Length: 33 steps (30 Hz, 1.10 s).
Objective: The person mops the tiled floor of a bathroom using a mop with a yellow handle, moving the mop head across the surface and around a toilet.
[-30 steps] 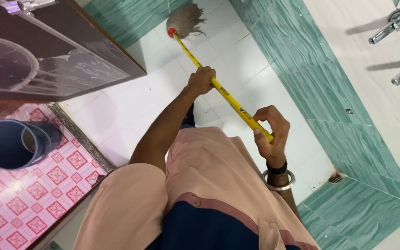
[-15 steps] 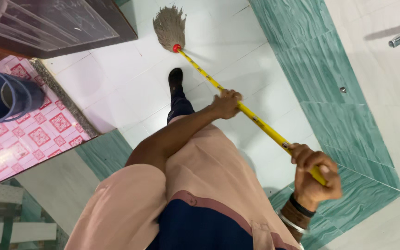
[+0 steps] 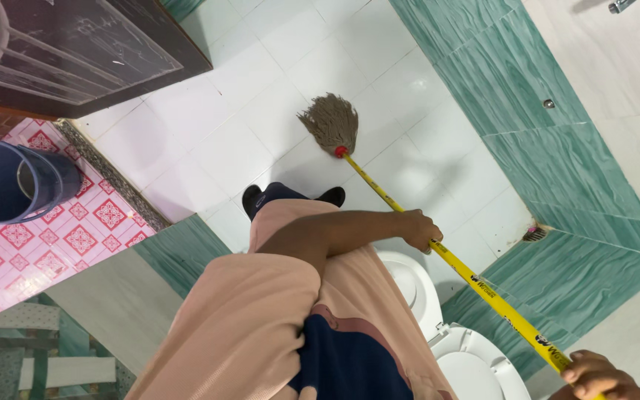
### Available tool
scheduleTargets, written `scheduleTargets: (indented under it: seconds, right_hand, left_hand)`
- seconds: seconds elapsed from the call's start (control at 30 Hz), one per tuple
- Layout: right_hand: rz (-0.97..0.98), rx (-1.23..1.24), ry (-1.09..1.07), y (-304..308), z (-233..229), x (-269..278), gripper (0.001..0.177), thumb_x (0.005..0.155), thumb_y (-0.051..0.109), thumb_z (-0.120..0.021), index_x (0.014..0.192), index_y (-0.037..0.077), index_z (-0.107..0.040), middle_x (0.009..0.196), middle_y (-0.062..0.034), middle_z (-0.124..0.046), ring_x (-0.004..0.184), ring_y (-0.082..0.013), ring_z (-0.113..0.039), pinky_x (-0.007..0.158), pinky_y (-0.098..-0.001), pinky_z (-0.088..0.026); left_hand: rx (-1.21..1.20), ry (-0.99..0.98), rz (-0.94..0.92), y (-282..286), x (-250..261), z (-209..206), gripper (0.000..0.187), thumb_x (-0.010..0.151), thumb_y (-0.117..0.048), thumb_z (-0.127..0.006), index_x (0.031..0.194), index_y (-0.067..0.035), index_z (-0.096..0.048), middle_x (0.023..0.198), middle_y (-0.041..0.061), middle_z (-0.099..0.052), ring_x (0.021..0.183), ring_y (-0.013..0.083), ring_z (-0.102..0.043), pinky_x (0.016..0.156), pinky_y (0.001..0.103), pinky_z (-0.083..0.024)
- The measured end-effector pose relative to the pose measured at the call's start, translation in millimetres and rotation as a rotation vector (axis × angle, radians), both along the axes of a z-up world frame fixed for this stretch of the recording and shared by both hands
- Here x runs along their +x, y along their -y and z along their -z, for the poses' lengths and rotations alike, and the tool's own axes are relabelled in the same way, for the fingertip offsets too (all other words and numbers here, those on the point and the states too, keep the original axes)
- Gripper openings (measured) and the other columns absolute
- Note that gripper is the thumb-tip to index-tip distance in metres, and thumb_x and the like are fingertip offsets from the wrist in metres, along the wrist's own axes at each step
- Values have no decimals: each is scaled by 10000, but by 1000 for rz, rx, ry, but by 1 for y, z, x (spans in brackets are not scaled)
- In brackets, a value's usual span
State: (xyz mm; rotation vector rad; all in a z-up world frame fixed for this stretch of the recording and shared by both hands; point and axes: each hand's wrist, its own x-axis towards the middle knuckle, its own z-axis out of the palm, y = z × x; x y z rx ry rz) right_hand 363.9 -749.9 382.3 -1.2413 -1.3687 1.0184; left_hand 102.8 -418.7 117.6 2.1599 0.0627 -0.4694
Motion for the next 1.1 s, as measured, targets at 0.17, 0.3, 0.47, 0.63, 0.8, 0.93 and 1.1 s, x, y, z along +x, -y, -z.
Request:
scheduleTargets:
  seconds: [0.17,0.3,0.47,0.63,0.8,0.93,1.1]
  right_hand:
    - [737,331,-382,-33,35,-106,449,1121,415,-316,928,46,-483,788,-202,-615,697,-330,-648,778,-525,-533]
    - [769,358,-311,-155,48,-164,533,1138,412,-290,844,14,-488,690,-225,-569,581,-314,-578,591,-435,-529]
    - [431,317,-364,-328,47,-230,522,1119,426,-293,884,15,-515,664,-203,-560,530,-283,-561,544,-401,-531]
    - [39,245,-386,-433,43,-355,553,1094,507,-300,940,17,-506,695,-189,-569,579,-262,-590,584,-392,-553]
    - [-314,140,-323,-459,33,-487,508,1092,493,-431,958,9,-510,752,-194,-579,689,-294,-638,736,-453,-604]
    - [-499,-32,-336,-448,31,-528,387,1015,361,-503,918,-14,-518,832,-211,-596,790,-315,-636,864,-472,-564]
    - [-574,-152,-367,-433,31,-475,318,961,310,-481,866,7,-505,759,-172,-547,810,-307,-569,920,-492,-505]
  left_hand:
    - [58,-59,-102,-14,-36,23,273,858,-355,-672,1111,-257,-702,997,-9,-740,1021,200,-688,974,439,-427]
    - [115,-21,-478,-76,-98,57,243,833,-290,-674,1072,-248,-689,995,16,-752,1017,236,-698,947,466,-438]
    - [124,-21,-969,-168,-199,82,130,861,-218,-657,985,-246,-685,918,31,-744,956,268,-705,949,450,-466]
    - [240,99,-1365,-193,-356,92,137,812,-232,-749,926,-197,-680,853,80,-734,880,321,-690,829,505,-502]
    - [350,121,-1675,-163,-505,89,150,832,-95,-735,935,-177,-662,851,76,-721,897,320,-688,835,478,-527]
    - [349,-23,-1825,-110,-557,81,180,843,-63,-737,962,-178,-665,804,31,-691,947,278,-658,974,473,-454]
    - [347,-155,-1814,-96,-505,75,308,766,-8,-722,1010,-195,-702,930,14,-699,1015,237,-639,1041,458,-398]
